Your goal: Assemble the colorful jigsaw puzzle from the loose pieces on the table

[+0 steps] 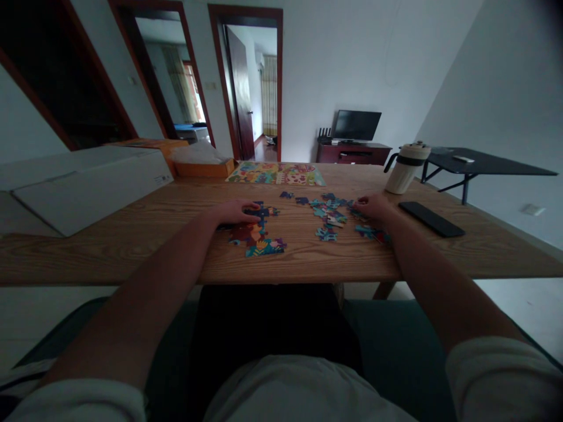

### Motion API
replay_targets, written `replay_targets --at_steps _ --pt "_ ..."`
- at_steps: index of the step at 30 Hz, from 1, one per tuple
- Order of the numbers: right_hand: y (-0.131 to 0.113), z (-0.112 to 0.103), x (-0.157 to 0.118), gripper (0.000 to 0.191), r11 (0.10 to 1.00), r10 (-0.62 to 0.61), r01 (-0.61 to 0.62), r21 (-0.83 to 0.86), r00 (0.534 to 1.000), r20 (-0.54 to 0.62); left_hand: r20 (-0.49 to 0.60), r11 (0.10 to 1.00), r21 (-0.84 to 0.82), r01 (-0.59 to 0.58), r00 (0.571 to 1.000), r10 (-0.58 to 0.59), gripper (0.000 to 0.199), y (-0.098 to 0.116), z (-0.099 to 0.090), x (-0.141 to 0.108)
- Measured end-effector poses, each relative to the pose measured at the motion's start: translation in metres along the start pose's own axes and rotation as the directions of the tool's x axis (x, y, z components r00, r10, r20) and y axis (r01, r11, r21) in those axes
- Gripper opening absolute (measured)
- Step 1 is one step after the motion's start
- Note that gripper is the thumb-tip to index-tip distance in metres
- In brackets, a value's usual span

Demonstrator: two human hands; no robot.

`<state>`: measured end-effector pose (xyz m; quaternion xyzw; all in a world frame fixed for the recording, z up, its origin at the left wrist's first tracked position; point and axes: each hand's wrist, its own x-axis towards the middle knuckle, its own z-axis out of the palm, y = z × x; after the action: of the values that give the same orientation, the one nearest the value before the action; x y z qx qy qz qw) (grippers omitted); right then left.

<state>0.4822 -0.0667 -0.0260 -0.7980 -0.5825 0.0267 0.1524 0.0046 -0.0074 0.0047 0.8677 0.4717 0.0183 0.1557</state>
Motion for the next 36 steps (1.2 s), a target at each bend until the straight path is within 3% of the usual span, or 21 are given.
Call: replay_targets --at_steps 3,14,18,22,25,30,33,36 --pt "-0.004 0.003 0.000 0.041 0.999 -0.002 0.003 -0.032 1.000 0.028 0.010 1.000 -0.023 0.020 1.000 -0.020 0.081 -0.002 0.000 0.001" --pt "0.004 0.013 0.010 0.036 0.994 -0.047 0.047 0.102 0.999 -0.005 -0.005 0.998 -0.046 0.034 0.999 -0.034 0.086 -0.004 -0.002 -0.001" --pt "0.003 0.011 0.007 0.044 0.986 -0.023 0.029 0.164 0.999 -0.042 0.006 0.998 -0.049 0.050 0.999 -0.050 0.086 -0.002 -0.004 -0.002" --pt "0.002 0.011 0.005 0.039 0.967 -0.011 0.035 0.252 0.995 -0.094 0.004 0.998 -0.055 0.033 0.999 -0.033 0.085 -0.003 -0.004 -0.003" --pt "0.001 0.011 0.004 0.042 0.919 0.037 0.030 0.393 0.986 -0.163 0.016 0.998 -0.062 0.021 1.000 -0.020 0.085 -0.004 -0.003 -0.002" --pt "-0.002 0.004 -0.002 0.053 0.771 0.117 0.022 0.637 0.978 -0.175 -0.010 0.999 -0.045 0.030 0.999 -0.030 0.079 -0.005 -0.003 -0.002" --pt "-0.003 0.001 -0.006 0.049 0.774 0.095 0.055 0.631 0.975 -0.201 -0.006 0.997 -0.060 0.039 0.999 -0.040 0.078 -0.003 -0.004 -0.003" --pt "-0.003 -0.001 -0.008 0.043 0.835 0.018 0.082 0.544 0.984 -0.176 -0.012 0.997 -0.068 0.040 0.999 -0.041 0.079 -0.002 -0.004 -0.004"
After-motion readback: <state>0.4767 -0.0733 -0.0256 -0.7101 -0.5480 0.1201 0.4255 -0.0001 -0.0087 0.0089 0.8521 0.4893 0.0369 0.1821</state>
